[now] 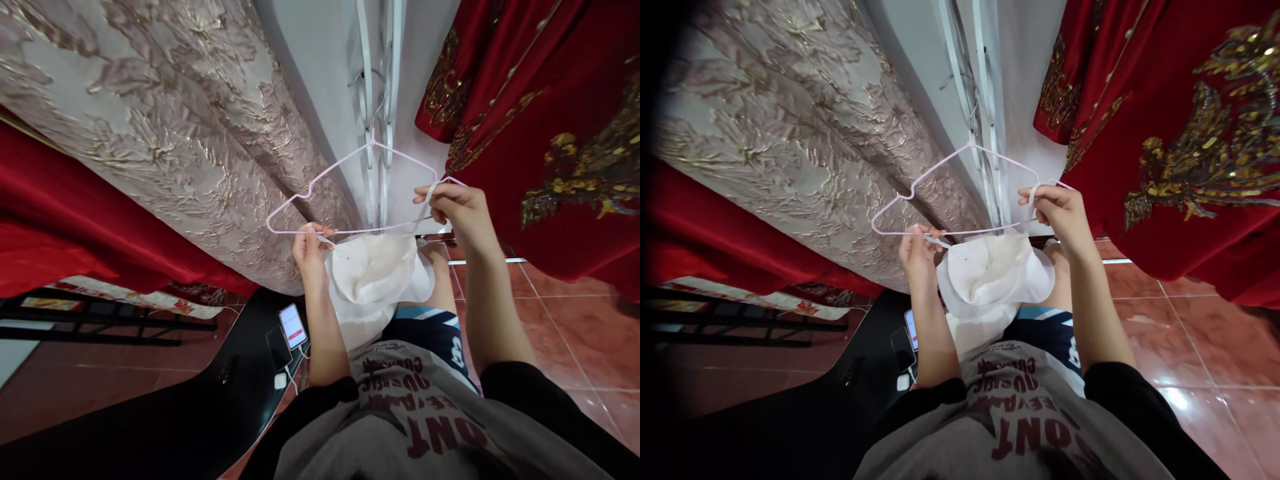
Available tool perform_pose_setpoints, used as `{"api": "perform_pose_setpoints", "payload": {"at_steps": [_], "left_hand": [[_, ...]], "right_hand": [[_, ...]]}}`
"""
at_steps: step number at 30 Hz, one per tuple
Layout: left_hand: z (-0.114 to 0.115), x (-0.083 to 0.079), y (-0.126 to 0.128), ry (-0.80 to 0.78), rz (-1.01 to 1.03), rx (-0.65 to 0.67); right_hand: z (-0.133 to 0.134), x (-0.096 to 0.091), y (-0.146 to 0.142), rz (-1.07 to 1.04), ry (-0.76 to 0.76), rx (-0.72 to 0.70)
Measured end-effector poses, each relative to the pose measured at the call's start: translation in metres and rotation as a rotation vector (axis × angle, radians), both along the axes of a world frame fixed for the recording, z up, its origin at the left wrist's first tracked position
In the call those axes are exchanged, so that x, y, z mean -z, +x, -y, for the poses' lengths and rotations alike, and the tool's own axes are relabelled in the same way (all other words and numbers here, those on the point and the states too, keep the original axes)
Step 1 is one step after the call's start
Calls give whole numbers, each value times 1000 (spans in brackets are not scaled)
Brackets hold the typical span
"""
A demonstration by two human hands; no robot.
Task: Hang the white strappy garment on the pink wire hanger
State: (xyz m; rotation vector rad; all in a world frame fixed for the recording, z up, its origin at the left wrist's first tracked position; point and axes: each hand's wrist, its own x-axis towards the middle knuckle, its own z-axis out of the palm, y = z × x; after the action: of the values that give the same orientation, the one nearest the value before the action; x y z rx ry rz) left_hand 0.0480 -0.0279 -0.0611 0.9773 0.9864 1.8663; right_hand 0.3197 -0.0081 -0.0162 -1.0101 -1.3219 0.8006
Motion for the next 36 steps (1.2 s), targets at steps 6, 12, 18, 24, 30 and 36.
{"api": "perform_pose_setpoints", "payload": {"at_steps": [6,12,18,24,30,36], "left_hand": [[2,1,4,6,0,-4],[5,-5,-1,-10,-31,-28],[4,-3,5,-2,18,17],[5,2,7,-48,1,11],[12,6,-37,-55,-141,-184],[10,3,-54,208,-271,-644]], "right_hand": [[-6,17,-2,-189,230,299],[-22,39,29,-193,421,497],[17,43,33,-125,484,609],[31,45,-17,472,356,68],[28,61,-32,487,342,103],[31,62,-27,484,367,97]]}}
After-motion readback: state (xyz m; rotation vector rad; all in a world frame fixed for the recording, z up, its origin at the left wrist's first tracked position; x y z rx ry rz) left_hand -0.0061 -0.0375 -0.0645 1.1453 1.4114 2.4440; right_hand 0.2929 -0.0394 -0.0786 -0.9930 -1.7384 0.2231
